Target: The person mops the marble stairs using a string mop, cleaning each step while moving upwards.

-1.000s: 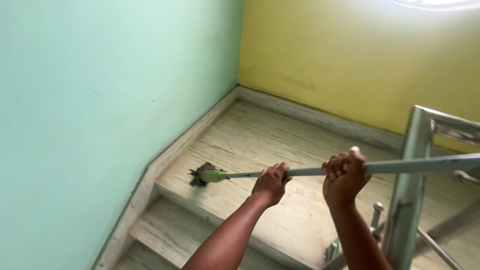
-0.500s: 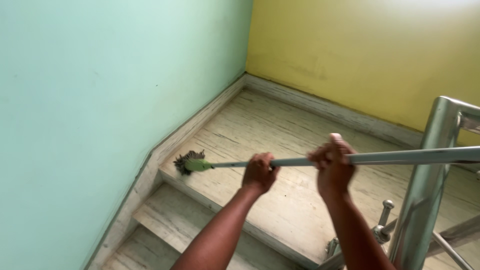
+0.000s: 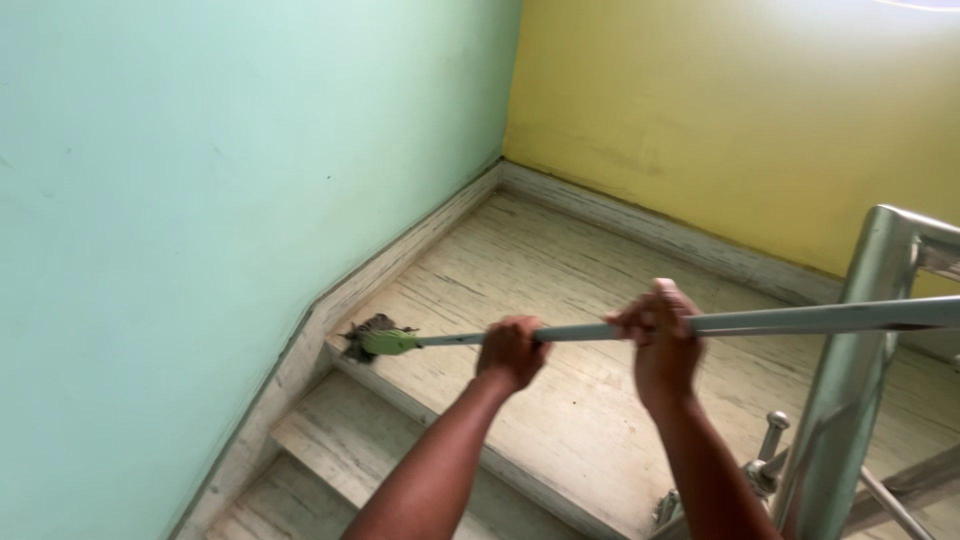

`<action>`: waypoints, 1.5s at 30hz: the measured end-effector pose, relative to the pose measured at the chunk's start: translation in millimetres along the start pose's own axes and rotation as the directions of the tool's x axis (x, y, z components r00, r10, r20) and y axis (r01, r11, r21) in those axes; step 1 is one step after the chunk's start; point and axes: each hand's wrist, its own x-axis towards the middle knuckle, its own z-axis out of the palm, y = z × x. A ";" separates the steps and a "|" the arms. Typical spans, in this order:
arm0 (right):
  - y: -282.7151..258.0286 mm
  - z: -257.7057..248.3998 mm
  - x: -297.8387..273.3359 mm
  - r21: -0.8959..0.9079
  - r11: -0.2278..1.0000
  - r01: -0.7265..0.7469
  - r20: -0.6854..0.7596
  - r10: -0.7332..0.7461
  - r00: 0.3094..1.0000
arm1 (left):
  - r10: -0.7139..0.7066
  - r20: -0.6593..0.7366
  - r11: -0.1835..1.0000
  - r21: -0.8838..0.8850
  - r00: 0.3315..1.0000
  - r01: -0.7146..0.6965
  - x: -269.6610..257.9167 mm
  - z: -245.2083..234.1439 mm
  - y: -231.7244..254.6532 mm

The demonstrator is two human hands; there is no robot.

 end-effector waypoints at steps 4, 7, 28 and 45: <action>12.7 14.0 -8.3 -0.159 0.980 -0.120 0.169 0.146 0.975 | -0.087 -0.099 0.996 0.015 0.991 0.089 -4.4 -7.8 -34.9; 11.9 16.6 -11.5 -0.172 0.970 -0.169 0.189 0.201 0.961 | -0.133 -0.092 0.990 0.025 0.987 0.135 -2.8 -2.3 -43.5; -45.3 -26.3 6.5 0.116 0.930 0.349 -0.247 -0.313 0.917 | 0.107 0.098 0.969 -0.234 0.989 -0.082 -0.6 26.9 54.8; -13.5 15.8 0.0 -0.378 0.908 -0.181 0.262 0.292 0.920 | -0.065 -0.122 0.998 -0.022 0.990 0.063 14.2 20.1 -67.9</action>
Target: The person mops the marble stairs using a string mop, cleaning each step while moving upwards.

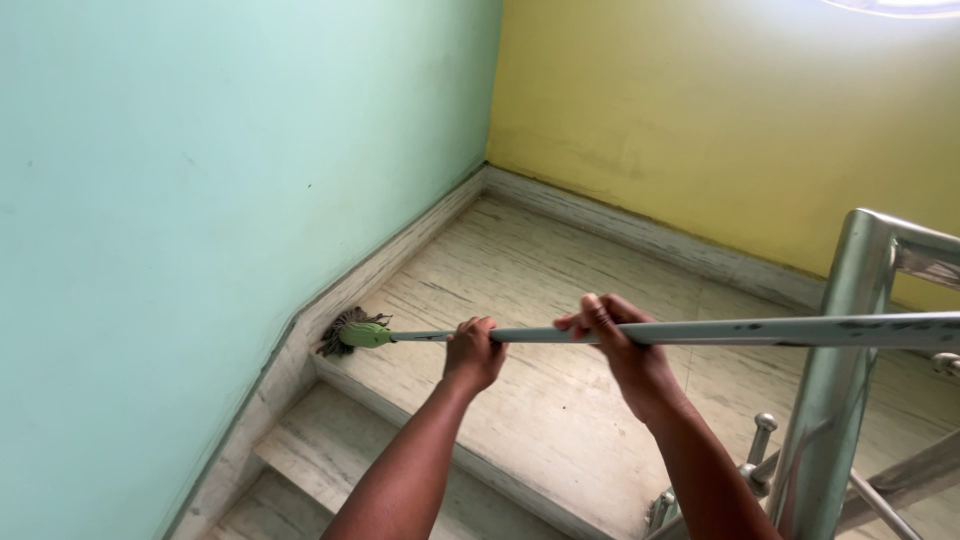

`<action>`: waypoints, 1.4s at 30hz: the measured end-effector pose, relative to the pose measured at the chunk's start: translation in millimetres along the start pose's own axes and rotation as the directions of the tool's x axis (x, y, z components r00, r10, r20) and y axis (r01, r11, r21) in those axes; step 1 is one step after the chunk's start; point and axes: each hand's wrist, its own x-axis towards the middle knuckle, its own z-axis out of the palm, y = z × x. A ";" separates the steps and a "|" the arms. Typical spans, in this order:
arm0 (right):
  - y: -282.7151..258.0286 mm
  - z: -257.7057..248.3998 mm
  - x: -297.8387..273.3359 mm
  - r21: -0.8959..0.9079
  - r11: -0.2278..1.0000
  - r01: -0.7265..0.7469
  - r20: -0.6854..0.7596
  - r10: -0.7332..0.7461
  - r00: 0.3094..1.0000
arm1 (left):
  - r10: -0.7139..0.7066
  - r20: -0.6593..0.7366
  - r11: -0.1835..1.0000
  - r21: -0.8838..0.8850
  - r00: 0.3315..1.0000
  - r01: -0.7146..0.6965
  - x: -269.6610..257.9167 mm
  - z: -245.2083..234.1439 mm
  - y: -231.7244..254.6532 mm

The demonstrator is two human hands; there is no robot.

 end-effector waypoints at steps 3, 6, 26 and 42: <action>6.8 -17.0 4.1 -0.026 0.997 0.075 -0.216 -0.079 0.973 | -0.084 0.127 0.996 0.053 0.988 0.078 2.8 2.7 31.8; 3.4 -45.2 1.3 -0.011 0.968 0.252 -0.399 -0.235 0.886 | 0.004 0.158 1.000 -0.018 0.987 -0.001 -5.6 6.0 75.4; 19.2 -15.7 8.9 -0.001 0.946 0.324 -0.113 -0.322 0.940 | -0.003 0.116 1.000 0.023 0.993 0.000 -6.9 -23.4 28.1; -0.6 -65.2 -7.7 0.128 0.755 0.644 -0.513 -0.505 0.694 | 0.114 0.064 0.981 -0.165 0.991 -0.102 -38.3 0.2 104.7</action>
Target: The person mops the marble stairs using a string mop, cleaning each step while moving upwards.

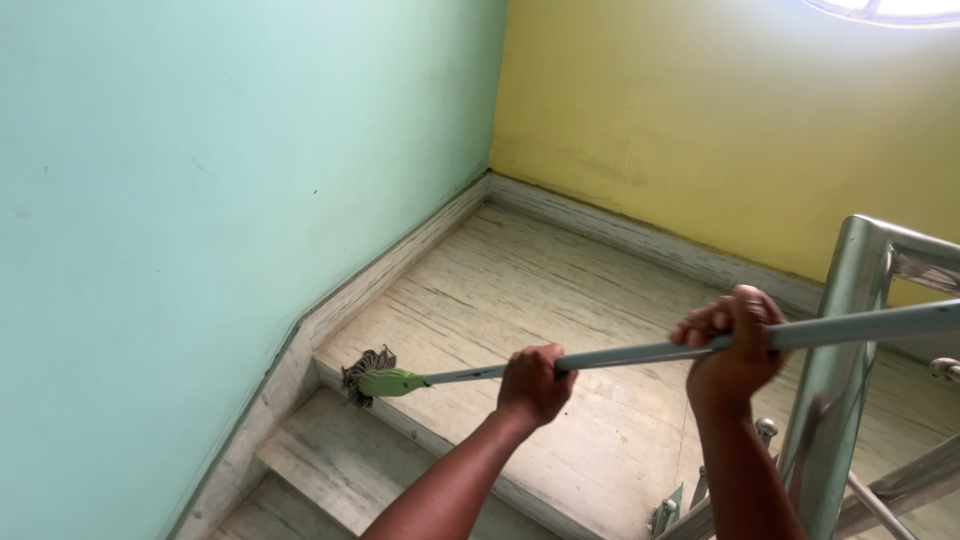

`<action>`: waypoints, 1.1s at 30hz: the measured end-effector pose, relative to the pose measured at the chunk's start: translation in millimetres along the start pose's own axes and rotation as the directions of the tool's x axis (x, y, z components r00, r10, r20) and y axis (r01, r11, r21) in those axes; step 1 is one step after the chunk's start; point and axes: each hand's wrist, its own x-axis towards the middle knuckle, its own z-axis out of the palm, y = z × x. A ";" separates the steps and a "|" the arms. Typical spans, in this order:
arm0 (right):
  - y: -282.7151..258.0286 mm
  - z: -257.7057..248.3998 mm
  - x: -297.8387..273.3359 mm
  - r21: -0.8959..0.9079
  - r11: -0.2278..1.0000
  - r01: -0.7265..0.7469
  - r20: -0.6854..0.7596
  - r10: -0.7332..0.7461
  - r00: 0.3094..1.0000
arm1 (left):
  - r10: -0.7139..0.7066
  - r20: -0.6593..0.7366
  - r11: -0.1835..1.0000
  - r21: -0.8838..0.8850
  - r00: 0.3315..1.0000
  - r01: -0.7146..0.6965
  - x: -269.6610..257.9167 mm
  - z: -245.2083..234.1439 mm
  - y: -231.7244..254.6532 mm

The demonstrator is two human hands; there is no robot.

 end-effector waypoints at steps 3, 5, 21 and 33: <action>-1.4 0.7 -5.0 0.100 0.995 -0.011 -0.035 0.015 0.999 | 0.083 0.016 0.997 0.011 0.996 -0.083 -6.3 -10.8 5.2; -2.7 2.9 -5.8 0.099 0.994 -0.039 0.021 0.037 0.999 | 0.107 0.059 0.993 0.038 0.993 -0.109 -0.6 -19.8 2.3; 12.6 46.2 -23.0 -0.264 0.919 -0.294 0.407 0.382 0.830 | -0.176 -0.077 0.965 0.184 0.981 0.188 8.3 -35.6 -84.6; -29.4 27.0 -48.1 0.261 0.930 -0.260 0.147 0.227 0.963 | -0.177 0.108 0.979 0.117 0.978 0.164 -25.0 -10.3 -32.6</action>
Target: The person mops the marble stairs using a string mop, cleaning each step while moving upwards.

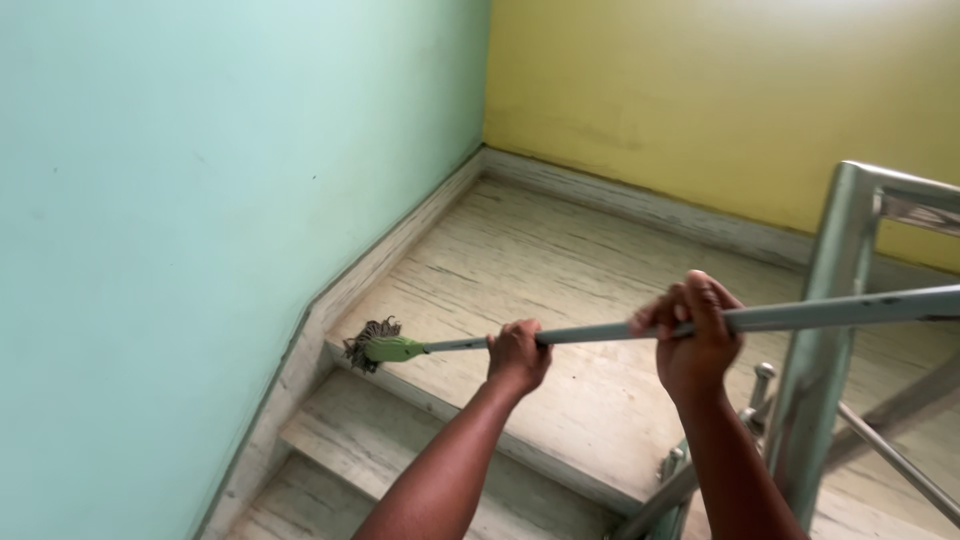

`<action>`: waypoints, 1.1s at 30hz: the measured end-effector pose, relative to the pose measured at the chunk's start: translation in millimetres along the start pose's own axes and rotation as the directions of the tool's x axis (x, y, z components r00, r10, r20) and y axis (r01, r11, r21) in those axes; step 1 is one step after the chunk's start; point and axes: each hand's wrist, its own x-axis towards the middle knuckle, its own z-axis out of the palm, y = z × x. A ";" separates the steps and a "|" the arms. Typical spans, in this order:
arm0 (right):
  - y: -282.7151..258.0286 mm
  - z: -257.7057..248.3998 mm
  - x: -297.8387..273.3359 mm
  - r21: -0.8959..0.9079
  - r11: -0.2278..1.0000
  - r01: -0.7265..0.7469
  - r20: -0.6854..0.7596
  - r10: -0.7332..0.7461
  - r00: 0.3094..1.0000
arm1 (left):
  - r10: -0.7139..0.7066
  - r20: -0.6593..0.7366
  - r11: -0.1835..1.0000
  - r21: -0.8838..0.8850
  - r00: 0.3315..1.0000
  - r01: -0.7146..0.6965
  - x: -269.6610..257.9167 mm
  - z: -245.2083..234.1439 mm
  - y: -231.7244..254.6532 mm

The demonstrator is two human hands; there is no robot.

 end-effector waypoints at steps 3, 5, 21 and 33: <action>-40.0 7.7 -13.1 0.021 0.999 0.029 -0.151 -0.026 0.988 | 0.020 0.044 0.999 -0.027 0.999 -0.019 -17.3 4.3 37.7; -71.1 14.3 -24.2 -0.149 0.989 0.018 -0.325 -0.066 0.943 | 0.048 0.111 0.998 -0.045 0.993 -0.044 -29.3 4.2 66.2; -81.2 73.2 -52.7 -0.307 0.949 0.072 -0.441 -0.209 0.873 | 0.183 0.264 0.980 -0.132 0.947 -0.152 -70.2 -68.0 65.9; 31.1 155.2 -86.9 -0.280 0.960 -0.012 -0.516 -0.140 0.845 | 0.048 0.200 0.997 0.055 0.979 -0.060 -58.5 -122.4 -61.8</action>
